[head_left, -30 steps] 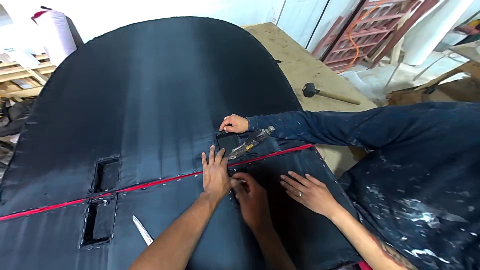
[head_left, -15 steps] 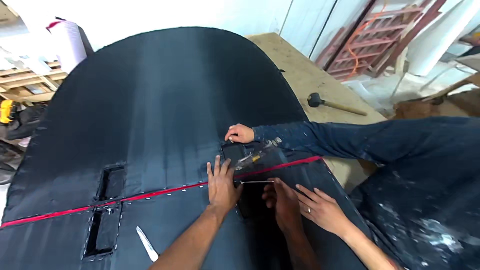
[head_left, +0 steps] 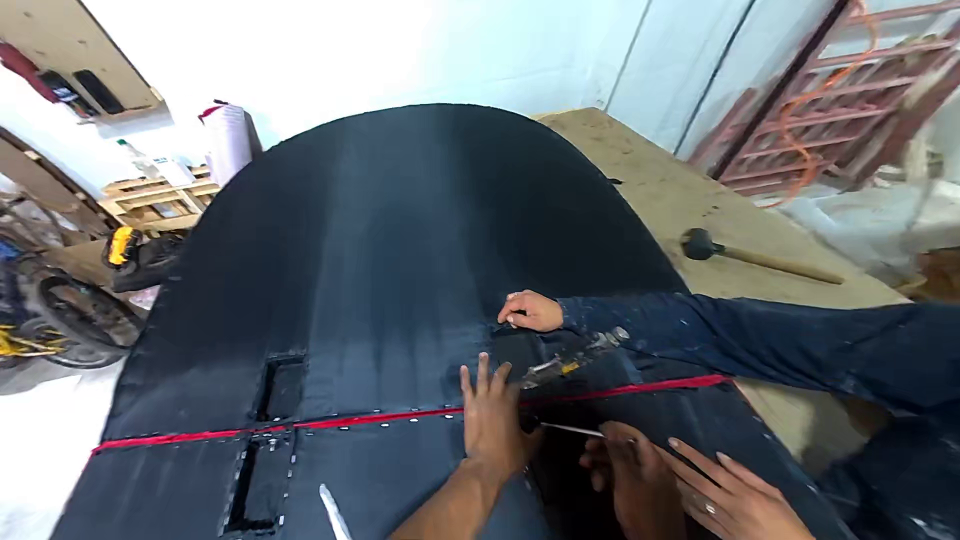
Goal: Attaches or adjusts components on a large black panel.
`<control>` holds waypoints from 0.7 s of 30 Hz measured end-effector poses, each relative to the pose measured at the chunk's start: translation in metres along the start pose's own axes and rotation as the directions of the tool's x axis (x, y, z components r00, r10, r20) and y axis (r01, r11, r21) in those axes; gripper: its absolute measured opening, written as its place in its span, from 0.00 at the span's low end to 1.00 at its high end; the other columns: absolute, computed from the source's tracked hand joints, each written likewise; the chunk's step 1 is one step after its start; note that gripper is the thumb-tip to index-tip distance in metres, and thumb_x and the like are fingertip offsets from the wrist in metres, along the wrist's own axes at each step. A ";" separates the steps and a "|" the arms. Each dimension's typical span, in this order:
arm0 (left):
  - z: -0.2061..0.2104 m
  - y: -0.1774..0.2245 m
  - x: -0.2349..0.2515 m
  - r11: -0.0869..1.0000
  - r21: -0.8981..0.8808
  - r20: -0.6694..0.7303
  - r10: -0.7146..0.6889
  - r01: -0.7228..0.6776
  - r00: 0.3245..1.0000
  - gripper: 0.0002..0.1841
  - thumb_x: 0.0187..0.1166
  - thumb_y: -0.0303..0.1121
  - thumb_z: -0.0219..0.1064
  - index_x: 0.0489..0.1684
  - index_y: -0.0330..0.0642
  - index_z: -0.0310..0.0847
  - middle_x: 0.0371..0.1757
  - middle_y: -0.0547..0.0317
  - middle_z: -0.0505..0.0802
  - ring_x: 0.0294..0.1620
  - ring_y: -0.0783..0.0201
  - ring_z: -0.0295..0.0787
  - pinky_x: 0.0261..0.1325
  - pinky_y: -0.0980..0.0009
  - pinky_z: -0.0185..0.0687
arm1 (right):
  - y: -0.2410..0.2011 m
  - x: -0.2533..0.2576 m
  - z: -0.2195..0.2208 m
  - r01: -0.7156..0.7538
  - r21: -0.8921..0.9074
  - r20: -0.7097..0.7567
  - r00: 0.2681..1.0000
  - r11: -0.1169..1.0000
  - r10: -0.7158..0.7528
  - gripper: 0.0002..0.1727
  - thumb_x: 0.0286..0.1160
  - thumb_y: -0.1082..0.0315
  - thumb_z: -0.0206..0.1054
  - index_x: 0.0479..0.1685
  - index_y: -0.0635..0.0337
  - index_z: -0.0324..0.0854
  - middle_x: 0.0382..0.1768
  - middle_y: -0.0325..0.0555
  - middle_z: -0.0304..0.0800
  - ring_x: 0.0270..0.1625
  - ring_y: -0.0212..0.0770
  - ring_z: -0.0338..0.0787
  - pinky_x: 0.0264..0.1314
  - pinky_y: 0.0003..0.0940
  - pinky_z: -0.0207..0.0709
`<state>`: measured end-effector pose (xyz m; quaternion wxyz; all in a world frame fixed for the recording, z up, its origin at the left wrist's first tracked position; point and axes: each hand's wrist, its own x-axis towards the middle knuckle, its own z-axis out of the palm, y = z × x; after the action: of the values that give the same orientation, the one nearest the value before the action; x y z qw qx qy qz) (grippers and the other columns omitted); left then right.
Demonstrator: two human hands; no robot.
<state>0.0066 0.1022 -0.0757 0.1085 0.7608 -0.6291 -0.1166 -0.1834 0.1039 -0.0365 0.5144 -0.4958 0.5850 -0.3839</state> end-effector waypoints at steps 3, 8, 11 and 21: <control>-0.001 0.003 -0.002 0.999 -0.022 -0.047 0.025 -0.026 0.999 0.35 0.59 0.68 0.72 0.67 0.64 0.87 0.86 0.73 0.75 0.95 0.46 0.48 0.89 0.27 0.37 | 0.011 -0.006 0.011 0.241 -0.141 0.117 0.967 0.960 -0.226 0.19 0.91 0.65 0.54 0.64 0.74 0.74 0.39 0.53 0.88 0.28 0.41 0.89 0.29 0.40 0.88; -0.010 0.001 -0.006 1.000 -0.001 0.010 0.025 -0.025 1.000 0.31 0.62 0.49 0.77 0.72 0.60 0.84 0.88 0.70 0.73 0.95 0.44 0.46 0.89 0.27 0.36 | -0.001 -0.033 0.053 0.453 -0.242 0.262 0.882 0.858 -0.392 0.18 0.82 0.59 0.69 0.58 0.66 0.86 0.50 0.56 0.90 0.47 0.44 0.92 0.51 0.45 0.90; -0.003 -0.002 -0.006 0.999 0.030 -0.012 0.028 -0.028 1.000 0.24 0.75 0.43 0.67 0.73 0.62 0.83 0.88 0.70 0.74 0.95 0.44 0.50 0.89 0.28 0.39 | 0.007 -0.039 0.074 0.458 -0.288 0.200 0.887 0.841 -0.415 0.17 0.76 0.52 0.71 0.49 0.56 0.90 0.44 0.44 0.91 0.43 0.38 0.90 0.45 0.39 0.88; 0.005 0.000 -0.002 0.999 0.050 -0.002 -0.014 0.014 1.000 0.34 0.68 0.66 0.64 0.73 0.61 0.83 0.88 0.72 0.73 0.96 0.49 0.45 0.91 0.31 0.31 | 0.032 0.013 -0.007 -0.029 0.302 0.103 0.995 0.953 -0.002 0.23 0.94 0.54 0.50 0.67 0.62 0.80 0.43 0.54 0.95 0.19 0.36 0.82 0.14 0.25 0.69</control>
<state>0.0044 0.1045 -0.0801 0.0889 0.7677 -0.6266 -0.1009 -0.1956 0.0979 -0.0688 0.6159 -0.4262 0.4956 -0.4398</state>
